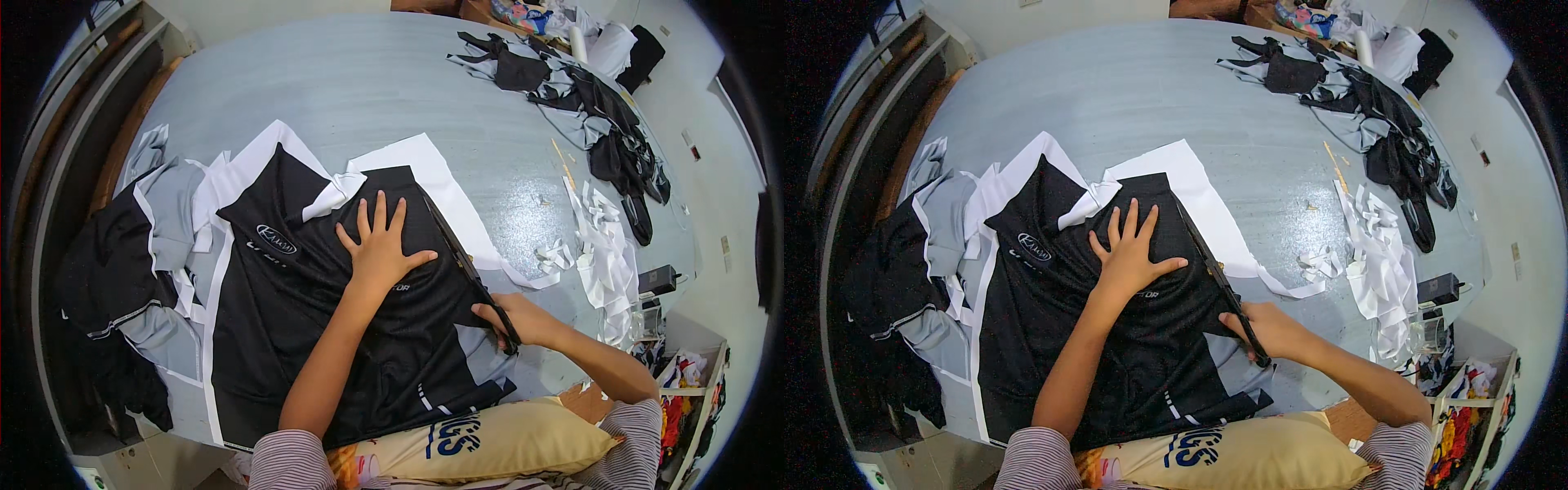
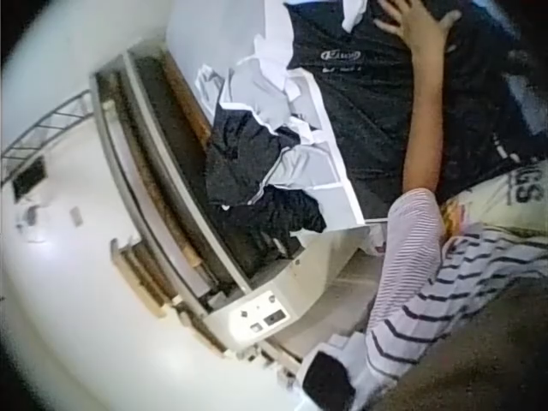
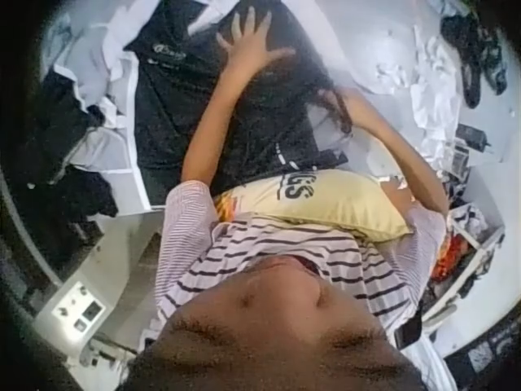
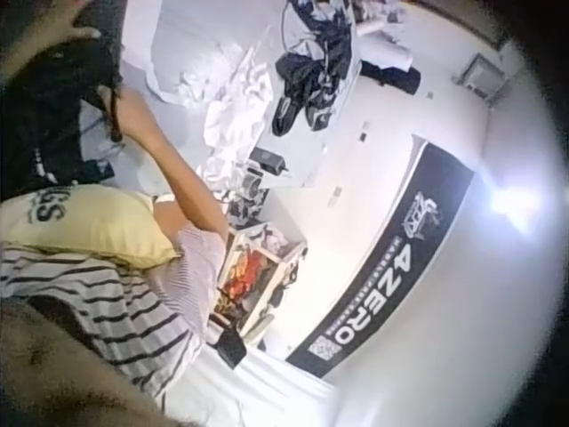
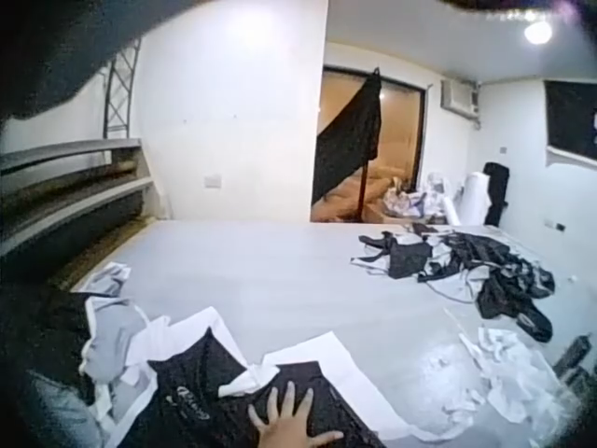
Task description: Cutting out pieces of printed fabric for a garment using scissors.
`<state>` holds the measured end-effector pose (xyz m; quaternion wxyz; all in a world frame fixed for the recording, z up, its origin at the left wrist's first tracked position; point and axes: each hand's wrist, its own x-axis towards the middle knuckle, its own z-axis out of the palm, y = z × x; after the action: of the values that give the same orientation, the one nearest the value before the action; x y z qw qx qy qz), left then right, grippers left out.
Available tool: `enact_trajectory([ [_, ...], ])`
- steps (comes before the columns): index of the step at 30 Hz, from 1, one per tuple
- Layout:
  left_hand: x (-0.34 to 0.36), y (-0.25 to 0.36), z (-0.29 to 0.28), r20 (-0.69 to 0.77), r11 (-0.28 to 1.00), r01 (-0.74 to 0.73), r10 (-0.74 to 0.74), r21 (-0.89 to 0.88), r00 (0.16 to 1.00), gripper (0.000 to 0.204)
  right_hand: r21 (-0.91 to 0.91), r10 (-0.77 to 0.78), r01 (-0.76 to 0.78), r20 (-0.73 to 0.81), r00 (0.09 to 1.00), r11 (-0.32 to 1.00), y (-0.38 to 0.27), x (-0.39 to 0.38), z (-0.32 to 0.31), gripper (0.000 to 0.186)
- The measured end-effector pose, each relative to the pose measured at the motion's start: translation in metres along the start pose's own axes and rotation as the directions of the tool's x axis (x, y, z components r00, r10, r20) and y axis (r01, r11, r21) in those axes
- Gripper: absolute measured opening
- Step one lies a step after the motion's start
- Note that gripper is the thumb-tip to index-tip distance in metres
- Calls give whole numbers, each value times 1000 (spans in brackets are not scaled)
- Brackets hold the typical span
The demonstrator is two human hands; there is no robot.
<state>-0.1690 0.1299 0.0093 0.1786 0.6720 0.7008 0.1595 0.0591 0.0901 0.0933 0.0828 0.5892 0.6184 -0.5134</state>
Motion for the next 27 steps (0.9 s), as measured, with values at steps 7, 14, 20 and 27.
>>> enact_trajectory([
  [7, -2, 1, 0, -29, 1000, -18, 19, 24, 999, 107, 102, -46, 38, 79, 996, 994, -2, 2, -2, 45],
  [14, -1, -1, 4, -45, 999, -26, 27, 20, 999, 106, 141, -3, -12, 101, 995, 990, -16, 12, -4, 39],
  [20, -1, 0, 3, -48, 999, -23, 24, 23, 999, 105, 110, -128, 120, 68, 989, 987, -11, 15, -1, 39],
  [27, -1, 0, 3, -43, 999, -20, 21, 25, 999, 105, -15, -256, 257, 65, 965, 966, -4, 21, 5, 36],
])
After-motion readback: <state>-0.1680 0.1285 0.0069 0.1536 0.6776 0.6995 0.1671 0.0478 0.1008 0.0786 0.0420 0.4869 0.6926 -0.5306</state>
